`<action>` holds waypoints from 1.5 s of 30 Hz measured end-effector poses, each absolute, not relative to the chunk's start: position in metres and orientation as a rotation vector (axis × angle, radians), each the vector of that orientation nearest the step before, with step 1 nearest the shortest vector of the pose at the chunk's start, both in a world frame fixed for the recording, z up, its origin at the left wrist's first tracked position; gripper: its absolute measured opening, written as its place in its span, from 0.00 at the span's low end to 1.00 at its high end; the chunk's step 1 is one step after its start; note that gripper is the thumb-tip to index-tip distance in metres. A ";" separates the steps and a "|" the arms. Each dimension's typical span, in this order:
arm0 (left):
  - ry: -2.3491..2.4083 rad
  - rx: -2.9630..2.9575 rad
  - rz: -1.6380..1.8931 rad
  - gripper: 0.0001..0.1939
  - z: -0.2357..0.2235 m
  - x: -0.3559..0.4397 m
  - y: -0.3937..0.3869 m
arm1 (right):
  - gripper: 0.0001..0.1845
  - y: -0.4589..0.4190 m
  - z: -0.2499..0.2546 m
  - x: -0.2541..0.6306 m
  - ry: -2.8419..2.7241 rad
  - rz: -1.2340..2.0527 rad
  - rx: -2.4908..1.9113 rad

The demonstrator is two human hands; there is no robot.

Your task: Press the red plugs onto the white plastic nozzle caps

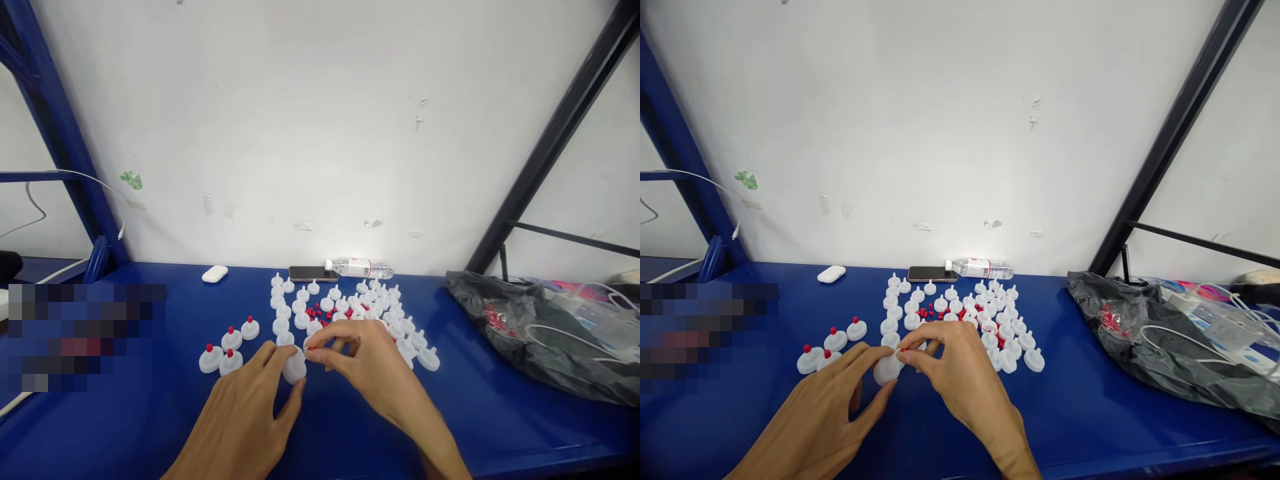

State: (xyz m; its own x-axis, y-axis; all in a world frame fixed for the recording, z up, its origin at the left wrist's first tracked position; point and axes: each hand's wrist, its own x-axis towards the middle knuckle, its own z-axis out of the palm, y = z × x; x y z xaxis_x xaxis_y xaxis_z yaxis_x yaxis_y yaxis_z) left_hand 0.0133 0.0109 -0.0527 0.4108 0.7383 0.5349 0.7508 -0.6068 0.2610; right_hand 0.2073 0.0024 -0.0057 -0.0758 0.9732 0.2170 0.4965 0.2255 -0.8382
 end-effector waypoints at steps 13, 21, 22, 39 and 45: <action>-1.471 -2.762 -1.022 0.12 -0.049 0.012 0.011 | 0.11 -0.007 0.008 0.210 -1.661 1.050 -1.227; -1.182 -2.622 -1.355 0.12 -0.039 0.013 0.007 | 0.26 -0.015 0.010 0.213 -1.524 1.557 -0.935; -1.170 -2.615 -1.362 0.11 -0.038 0.013 0.006 | 0.26 -0.014 0.009 0.213 -1.492 1.566 -0.926; -1.377 -2.819 -0.877 0.11 -0.037 0.002 -0.004 | 0.18 -0.013 0.010 0.210 -1.707 1.010 -1.311; -1.694 -2.765 -0.367 0.14 -0.046 -0.010 0.005 | 0.15 0.004 -0.008 0.210 -1.813 0.329 -1.701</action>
State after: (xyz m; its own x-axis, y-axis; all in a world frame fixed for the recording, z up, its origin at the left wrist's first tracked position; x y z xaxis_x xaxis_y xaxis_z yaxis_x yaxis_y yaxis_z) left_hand -0.0095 0.0047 -0.0464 0.4379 0.8900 0.1267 0.8627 -0.4557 0.2193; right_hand 0.2097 0.0039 -0.0081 0.0251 0.9633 0.2674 0.8082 0.1379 -0.5726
